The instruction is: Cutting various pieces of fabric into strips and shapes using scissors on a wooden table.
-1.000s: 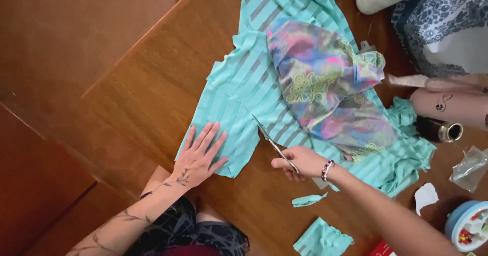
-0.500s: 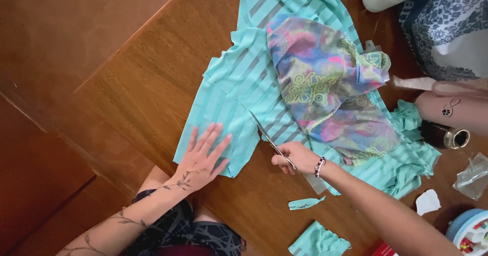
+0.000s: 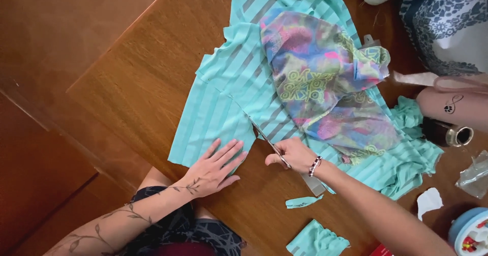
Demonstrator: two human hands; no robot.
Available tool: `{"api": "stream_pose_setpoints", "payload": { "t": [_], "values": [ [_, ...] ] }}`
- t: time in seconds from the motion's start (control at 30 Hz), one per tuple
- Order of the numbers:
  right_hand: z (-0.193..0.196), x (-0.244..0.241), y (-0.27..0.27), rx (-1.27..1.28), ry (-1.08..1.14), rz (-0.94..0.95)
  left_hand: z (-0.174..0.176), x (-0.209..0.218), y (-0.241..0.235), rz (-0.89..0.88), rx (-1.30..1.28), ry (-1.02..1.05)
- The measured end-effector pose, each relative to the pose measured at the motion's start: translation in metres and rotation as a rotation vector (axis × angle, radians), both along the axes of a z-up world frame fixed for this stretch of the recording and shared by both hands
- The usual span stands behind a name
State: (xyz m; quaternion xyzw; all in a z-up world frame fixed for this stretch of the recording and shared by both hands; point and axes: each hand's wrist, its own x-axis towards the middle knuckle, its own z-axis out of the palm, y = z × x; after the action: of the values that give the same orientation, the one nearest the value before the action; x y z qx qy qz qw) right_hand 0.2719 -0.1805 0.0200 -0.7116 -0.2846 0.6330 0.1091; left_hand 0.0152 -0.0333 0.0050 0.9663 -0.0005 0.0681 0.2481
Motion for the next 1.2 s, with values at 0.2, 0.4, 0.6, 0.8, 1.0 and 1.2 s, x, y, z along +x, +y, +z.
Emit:
{"api": "stream_pose_setpoints", "payload": {
  "t": [0.2,0.4,0.6,0.8,1.0,1.2],
  "values": [
    [-0.002,0.002,0.001,-0.019,-0.017,0.012,0.001,0.000,0.000,-0.007,0.061,0.002],
    [-0.009,0.004,-0.004,-0.015,0.007,0.055,-0.002,0.000,0.002,-0.016,0.089,-0.032],
    [-0.003,0.002,0.012,0.027,0.029,0.055,-0.001,0.000,0.002,-0.007,0.090,-0.047],
    [-0.002,-0.001,0.015,0.015,0.028,-0.019,-0.001,-0.001,0.003,-0.010,0.094,-0.029],
    [0.001,-0.003,0.012,0.017,0.019,-0.032,0.000,-0.001,0.004,-0.012,0.087,-0.036],
    [-0.004,-0.003,0.007,0.034,0.010,-0.011,0.001,0.000,0.004,-0.021,0.097,-0.038]
  ]
}}
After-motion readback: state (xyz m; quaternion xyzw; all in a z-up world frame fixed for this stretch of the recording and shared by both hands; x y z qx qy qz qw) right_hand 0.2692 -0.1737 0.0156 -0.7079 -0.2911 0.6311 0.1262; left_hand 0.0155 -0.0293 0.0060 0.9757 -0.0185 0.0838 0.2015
